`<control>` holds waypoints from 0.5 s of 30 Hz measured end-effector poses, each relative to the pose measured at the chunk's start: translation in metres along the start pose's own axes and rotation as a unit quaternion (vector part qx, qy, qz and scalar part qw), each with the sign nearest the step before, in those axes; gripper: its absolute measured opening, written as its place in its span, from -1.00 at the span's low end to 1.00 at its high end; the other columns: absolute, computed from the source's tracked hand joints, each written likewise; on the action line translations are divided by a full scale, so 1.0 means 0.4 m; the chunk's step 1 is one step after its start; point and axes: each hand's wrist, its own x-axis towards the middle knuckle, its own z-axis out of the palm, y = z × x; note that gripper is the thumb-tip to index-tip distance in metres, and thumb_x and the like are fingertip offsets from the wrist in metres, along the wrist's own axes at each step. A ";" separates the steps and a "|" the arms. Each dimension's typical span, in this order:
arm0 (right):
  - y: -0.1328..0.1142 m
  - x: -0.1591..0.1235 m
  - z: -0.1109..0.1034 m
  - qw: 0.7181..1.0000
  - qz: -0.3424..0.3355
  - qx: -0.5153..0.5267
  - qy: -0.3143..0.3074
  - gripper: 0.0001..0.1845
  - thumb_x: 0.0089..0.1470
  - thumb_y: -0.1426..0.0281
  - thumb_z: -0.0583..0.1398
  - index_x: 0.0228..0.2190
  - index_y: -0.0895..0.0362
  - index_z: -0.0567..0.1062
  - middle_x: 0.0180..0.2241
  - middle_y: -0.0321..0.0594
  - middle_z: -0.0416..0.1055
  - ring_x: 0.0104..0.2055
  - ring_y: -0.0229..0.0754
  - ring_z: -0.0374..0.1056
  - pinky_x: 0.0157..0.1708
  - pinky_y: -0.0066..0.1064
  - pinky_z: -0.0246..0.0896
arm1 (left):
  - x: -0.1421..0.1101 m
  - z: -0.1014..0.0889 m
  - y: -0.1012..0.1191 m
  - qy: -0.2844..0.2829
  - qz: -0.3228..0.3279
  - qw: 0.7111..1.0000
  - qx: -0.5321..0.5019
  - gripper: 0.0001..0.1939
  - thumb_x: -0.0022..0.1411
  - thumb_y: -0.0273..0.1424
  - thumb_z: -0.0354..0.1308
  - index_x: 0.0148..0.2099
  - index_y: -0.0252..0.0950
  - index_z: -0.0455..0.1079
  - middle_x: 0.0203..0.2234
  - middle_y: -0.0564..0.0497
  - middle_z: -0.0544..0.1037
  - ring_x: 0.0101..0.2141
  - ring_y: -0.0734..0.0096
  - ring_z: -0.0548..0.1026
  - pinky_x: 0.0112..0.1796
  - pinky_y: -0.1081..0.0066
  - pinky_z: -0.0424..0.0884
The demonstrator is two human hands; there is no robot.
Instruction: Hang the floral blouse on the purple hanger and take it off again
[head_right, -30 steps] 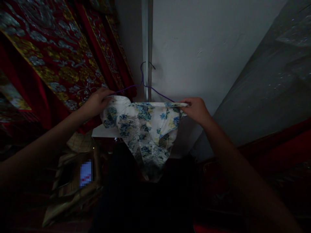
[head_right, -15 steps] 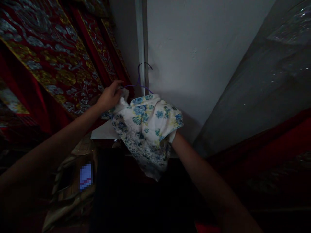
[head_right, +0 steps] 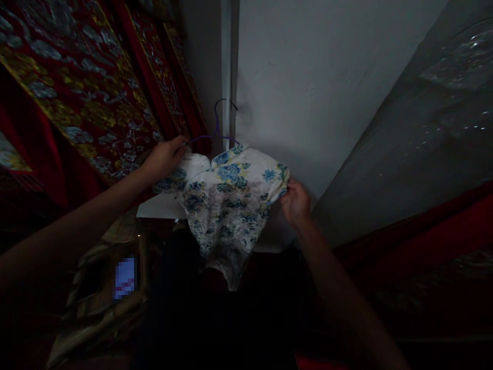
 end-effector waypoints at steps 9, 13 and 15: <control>-0.209 0.170 0.007 0.991 -0.029 0.081 0.101 -0.27 0.22 -0.18 -0.05 0.02 0.09 0.51 -0.09 0.03 0.53 0.04 0.12 0.48 -0.10 -0.09 0.45 | 0.051 0.020 -0.035 0.034 -0.056 0.994 -0.090 -0.74 0.31 -0.29 0.10 -0.41 -0.30 0.40 -0.53 -0.01 0.48 -0.48 0.36 0.34 -0.41 0.37 0.18; -0.322 0.069 0.072 0.994 -0.041 0.065 -0.077 -0.09 0.26 -0.25 -0.26 0.04 0.11 0.53 -0.11 0.00 0.54 0.05 0.10 0.47 -0.06 -0.08 0.43 | 0.036 0.017 -0.037 0.055 -0.111 0.970 -0.211 -0.62 0.38 -0.20 0.06 -0.46 -0.29 0.33 -0.60 0.06 0.41 -0.51 0.46 0.29 -0.42 0.40 0.18; -0.324 0.001 0.094 0.975 -0.089 0.022 -0.204 -0.16 0.24 -0.27 -0.14 0.05 0.06 0.54 -0.07 -0.04 0.54 0.08 0.08 0.45 0.01 -0.08 0.42 | 0.013 0.016 -0.014 0.055 -0.104 0.954 -0.278 -0.51 0.43 -0.10 -0.01 -0.47 -0.29 0.33 -0.62 0.06 0.39 -0.53 0.48 0.29 -0.43 0.41 0.21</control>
